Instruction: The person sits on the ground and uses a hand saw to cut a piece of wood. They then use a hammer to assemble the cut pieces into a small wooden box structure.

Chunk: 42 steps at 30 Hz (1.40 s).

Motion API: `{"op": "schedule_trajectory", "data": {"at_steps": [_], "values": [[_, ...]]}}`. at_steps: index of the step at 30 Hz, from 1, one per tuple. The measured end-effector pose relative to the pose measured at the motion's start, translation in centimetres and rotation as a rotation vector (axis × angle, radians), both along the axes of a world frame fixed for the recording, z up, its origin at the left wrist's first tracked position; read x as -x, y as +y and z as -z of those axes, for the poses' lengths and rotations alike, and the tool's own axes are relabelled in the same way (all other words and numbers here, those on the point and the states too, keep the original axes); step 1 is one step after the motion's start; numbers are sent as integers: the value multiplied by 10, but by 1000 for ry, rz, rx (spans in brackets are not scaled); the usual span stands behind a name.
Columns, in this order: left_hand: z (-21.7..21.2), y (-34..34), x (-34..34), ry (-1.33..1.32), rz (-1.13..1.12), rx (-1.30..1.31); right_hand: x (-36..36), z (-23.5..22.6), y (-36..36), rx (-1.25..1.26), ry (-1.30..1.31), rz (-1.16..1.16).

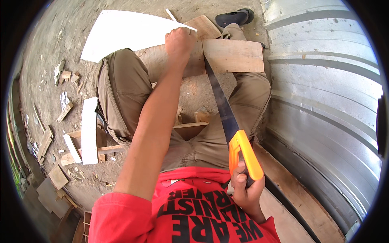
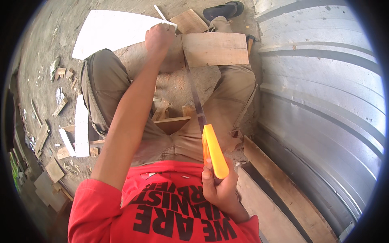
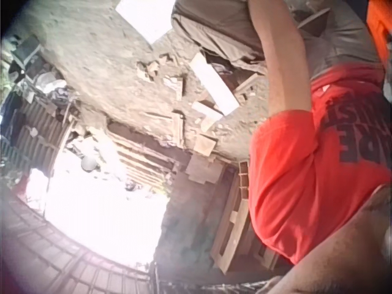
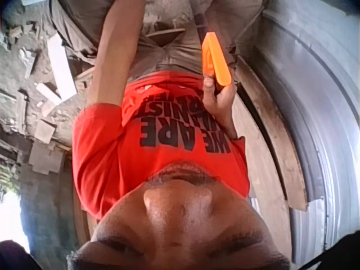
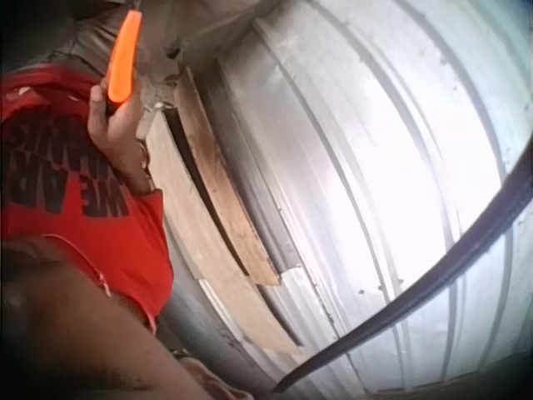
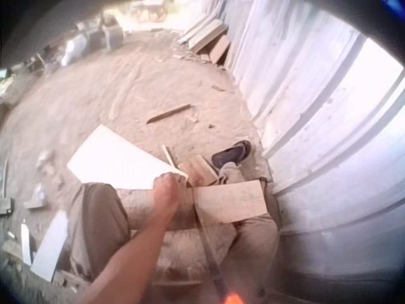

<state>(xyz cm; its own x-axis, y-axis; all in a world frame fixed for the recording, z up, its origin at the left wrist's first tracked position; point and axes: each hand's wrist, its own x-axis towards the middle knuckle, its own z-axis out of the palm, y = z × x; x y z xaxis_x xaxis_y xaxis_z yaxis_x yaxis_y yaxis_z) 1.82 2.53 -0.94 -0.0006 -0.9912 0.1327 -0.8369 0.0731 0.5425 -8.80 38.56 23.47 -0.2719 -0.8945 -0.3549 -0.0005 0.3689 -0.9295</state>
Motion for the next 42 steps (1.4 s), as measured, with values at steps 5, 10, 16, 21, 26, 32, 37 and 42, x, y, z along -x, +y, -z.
{"op": "schedule_trajectory", "data": {"at_steps": [5, 10, 16, 21, 26, 32, 37, 42], "values": [[2, 0, 3, 12, 10, 94, -15, 112, -122, 228, 500, -23], [-6, -9, 6, -14, -11, 11, -12, 135, -176, 292, 485, -5], [1, -5, 4, -46, 10, 7, -19, 79, -118, 149, 446, -29], [1, -2, 4, -17, -1, -17, -4, 19, -15, -35, 268, 15], [-4, -1, 6, -46, 12, -37, -4, 55, -64, -12, 263, 60], [8, -1, 10, -15, -42, 41, -24, 140, -153, 309, 498, 72], [3, 4, 3, -46, -49, 6, -14, 81, -79, 161, 485, -26], [-8, -1, 7, -19, 9, -42, -6, 7, 14, -96, 280, 26]]}}
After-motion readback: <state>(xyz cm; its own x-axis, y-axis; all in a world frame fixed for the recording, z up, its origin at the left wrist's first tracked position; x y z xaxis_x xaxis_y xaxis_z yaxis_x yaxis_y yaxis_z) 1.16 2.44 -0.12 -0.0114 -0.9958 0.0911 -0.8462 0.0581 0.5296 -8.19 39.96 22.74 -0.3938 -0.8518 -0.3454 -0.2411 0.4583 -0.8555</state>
